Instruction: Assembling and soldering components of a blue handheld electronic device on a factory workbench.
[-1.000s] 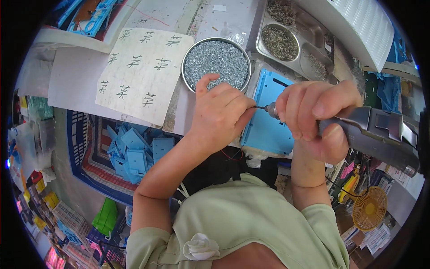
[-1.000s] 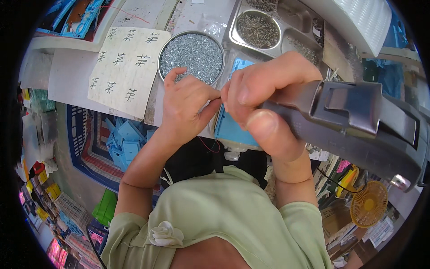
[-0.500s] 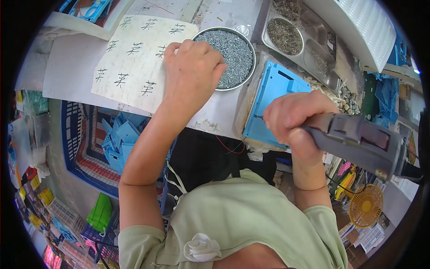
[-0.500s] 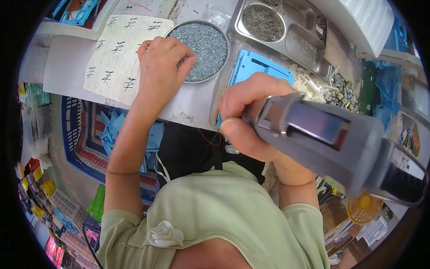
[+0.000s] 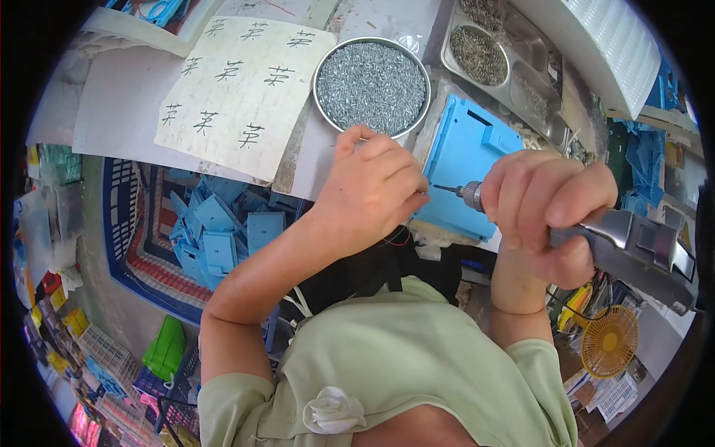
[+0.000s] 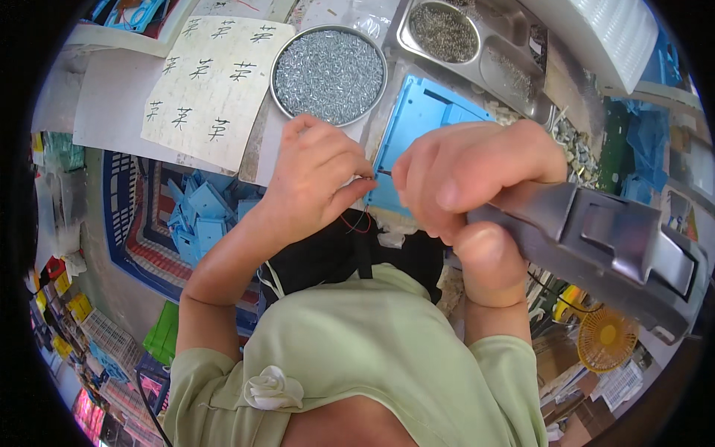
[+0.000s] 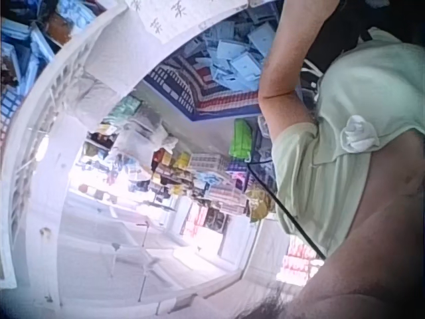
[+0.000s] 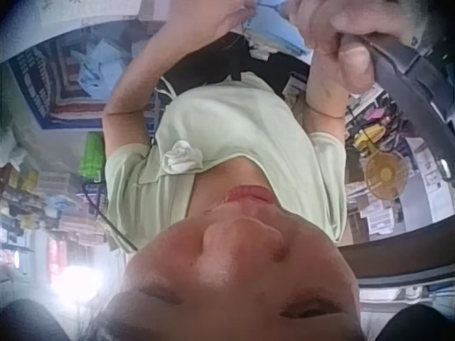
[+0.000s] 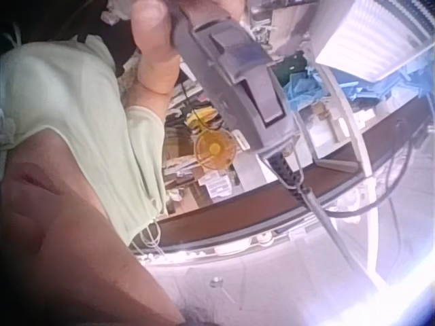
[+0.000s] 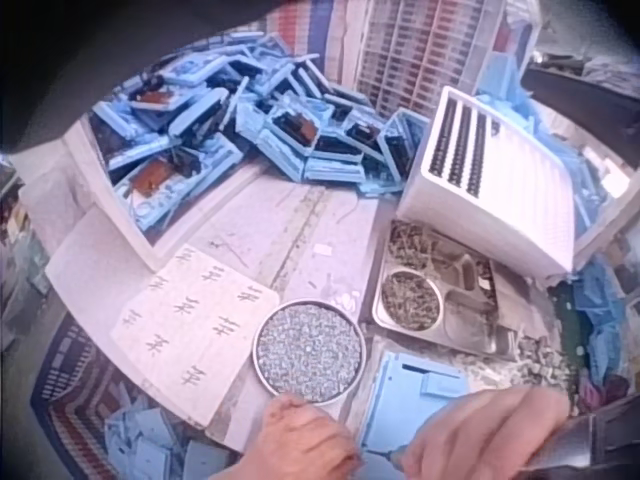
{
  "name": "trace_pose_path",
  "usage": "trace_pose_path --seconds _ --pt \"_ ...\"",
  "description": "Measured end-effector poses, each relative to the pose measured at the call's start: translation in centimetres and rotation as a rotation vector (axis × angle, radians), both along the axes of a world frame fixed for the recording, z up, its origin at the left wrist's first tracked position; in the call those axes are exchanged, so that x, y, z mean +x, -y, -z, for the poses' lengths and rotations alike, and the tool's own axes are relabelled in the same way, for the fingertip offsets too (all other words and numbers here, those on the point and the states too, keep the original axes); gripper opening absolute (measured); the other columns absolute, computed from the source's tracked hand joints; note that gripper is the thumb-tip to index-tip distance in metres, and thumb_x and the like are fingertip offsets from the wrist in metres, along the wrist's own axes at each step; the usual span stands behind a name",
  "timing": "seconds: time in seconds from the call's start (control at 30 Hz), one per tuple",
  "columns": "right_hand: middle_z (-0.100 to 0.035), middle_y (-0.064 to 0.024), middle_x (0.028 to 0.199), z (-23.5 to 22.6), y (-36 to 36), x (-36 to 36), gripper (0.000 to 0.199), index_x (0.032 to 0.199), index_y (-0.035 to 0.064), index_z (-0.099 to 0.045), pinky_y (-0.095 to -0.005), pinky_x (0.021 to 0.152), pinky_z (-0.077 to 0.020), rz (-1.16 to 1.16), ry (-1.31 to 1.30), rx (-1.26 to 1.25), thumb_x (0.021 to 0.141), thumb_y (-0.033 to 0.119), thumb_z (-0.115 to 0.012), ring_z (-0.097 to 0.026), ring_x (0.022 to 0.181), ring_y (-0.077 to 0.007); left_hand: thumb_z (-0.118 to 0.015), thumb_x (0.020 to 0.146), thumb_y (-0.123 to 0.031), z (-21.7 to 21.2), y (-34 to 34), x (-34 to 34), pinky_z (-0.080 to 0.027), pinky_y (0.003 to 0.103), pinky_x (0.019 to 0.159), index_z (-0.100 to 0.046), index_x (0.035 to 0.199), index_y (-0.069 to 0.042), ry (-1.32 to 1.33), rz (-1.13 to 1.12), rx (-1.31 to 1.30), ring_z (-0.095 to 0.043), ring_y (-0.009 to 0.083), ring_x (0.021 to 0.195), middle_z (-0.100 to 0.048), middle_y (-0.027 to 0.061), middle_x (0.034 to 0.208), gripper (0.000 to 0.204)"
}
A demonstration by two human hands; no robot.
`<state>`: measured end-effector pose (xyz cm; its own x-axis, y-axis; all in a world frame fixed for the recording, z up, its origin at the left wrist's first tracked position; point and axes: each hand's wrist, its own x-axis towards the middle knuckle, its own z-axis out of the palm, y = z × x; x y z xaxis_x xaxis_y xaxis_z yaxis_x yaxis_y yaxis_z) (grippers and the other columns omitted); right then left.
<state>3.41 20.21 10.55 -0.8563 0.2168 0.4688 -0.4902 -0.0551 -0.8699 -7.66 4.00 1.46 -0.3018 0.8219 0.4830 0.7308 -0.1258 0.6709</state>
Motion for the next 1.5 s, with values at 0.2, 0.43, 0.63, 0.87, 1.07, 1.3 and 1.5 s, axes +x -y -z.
trace_pose_path --seconds 0.2,0.43,0.63,0.87,1.07,1.3,1.5 --pt "-0.055 0.004 0.061 -0.2 0.5 0.8 0.025 0.105 0.0089 -0.055 -0.0298 0.05 -0.046 -0.059 -0.017 -0.042 0.097 0.029 -0.066 -0.051 0.045 -0.0108 -0.084 0.068 -0.009 0.4 0.1 0.9 -0.038 0.043 0.09 -0.069 0.086 -0.013 0.049 -0.024 0.059 -0.061 0.0215 0.088 -0.065 -0.0014 0.087 0.024" --pt "-0.053 -0.0002 0.061 -0.2 1.8 1.7 0.033 0.097 0.0069 -0.054 -0.0312 0.049 -0.0422 0.0 0.04 -0.058 0.093 0.032 -0.075 -0.048 0.048 -0.0139 -0.084 0.064 -0.011 0.0 0.7 1.0 -0.036 0.047 0.1 -0.069 0.095 -0.012 -0.081 0.003 0.013 -0.062 0.0219 0.095 -0.067 0.0 0.097 0.034" --pt "-0.054 -0.0034 0.063 0.6 3.7 2.8 0.028 0.093 0.0042 -0.058 -0.0337 0.054 -0.0468 0.112 0.133 -0.147 0.088 0.023 -0.078 -0.052 0.053 -0.0185 -0.069 0.063 0.0 -1.4 0.9 -0.1 -0.03 0.054 0.113 -0.063 0.127 -0.008 0.029 0.259 -0.155 -0.051 0.0271 0.136 -0.059 0.0073 0.141 0.065" --pt "-0.059 -0.0064 0.065 2.4 4.3 2.7 0.021 0.087 0.0033 -0.059 -0.0334 0.056 -0.0485 0.116 0.166 0.016 0.081 0.01 -0.078 -0.057 0.056 -0.0214 -0.063 0.065 0.004 0.0 0.9 0.5 -0.032 0.055 0.113 -0.063 0.131 -0.009 0.035 0.246 -0.214 -0.05 0.021 0.139 -0.06 0.0041 0.144 0.068" --pt "-0.052 -0.0012 0.058 2.7 5.3 2.5 0.034 0.085 0.0075 -0.052 -0.0333 0.052 -0.0432 0.152 0.195 0.154 0.093 0.03 -0.076 -0.048 0.048 -0.0168 -0.066 0.071 0.001 0.4 1.0 0.7 -0.032 0.054 0.113 -0.065 0.13 -0.011 0.024 0.225 -0.185 -0.053 0.0217 0.137 -0.062 0.0041 0.141 0.06" --pt "-0.054 -0.0002 0.062 -0.7 -0.7 5.4 0.026 0.109 0.0032 -0.058 -0.0326 0.053 -0.0418 0.089 -0.053 0.063 0.092 0.02 -0.068 -0.049 0.051 -0.0145 -0.059 0.069 0.004 -0.9 0.3 0.6 -0.031 0.056 0.114 -0.066 0.124 -0.007 -0.104 0.246 -0.226 -0.056 0.0257 0.133 -0.064 0.0074 0.135 0.057" --pt "-0.056 -0.0034 0.064 0.2 -6.0 9.1 0.018 0.103 -0.0022 -0.06 -0.0274 0.052 -0.042 0.385 -0.126 -0.104 0.092 0.011 -0.066 -0.05 0.051 -0.0111 -0.06 0.072 0.004 -2.0 -3.9 3.1 -0.047 0.047 0.1 -0.068 0.113 -0.003 -0.047 0.229 -0.066 -0.061 0.0355 0.113 -0.067 0.0124 0.124 0.042"
